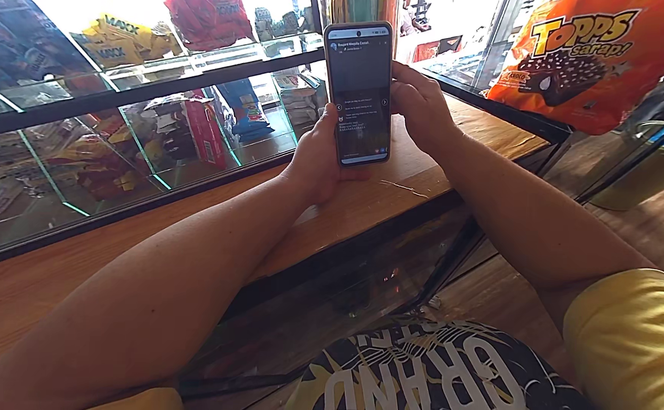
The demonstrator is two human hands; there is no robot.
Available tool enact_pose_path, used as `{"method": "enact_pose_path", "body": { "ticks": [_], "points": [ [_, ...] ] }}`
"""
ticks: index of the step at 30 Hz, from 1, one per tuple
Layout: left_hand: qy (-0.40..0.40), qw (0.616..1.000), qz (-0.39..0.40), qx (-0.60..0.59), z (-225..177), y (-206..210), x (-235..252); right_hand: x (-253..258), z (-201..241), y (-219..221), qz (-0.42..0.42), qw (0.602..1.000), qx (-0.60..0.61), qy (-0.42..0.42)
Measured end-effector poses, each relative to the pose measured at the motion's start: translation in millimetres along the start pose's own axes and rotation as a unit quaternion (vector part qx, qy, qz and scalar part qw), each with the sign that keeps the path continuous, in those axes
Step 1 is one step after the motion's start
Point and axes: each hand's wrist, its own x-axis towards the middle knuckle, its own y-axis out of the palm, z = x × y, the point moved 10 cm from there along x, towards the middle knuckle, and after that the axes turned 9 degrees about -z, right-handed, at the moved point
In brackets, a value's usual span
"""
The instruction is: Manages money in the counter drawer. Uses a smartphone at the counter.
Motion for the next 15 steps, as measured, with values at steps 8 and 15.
{"method": "enact_pose_path", "body": {
  "ticks": [8,15],
  "points": [
    [-0.001,1.0,0.005,-0.001,0.5,0.1,-0.1,-0.9,1.1,0.1,-0.001,1.0,-0.004,0.004],
    [0.001,1.0,0.004,-0.002,-0.1,0.6,-1.0,-0.8,0.7,0.0,-0.003,1.0,0.0,0.004]
  ]
}}
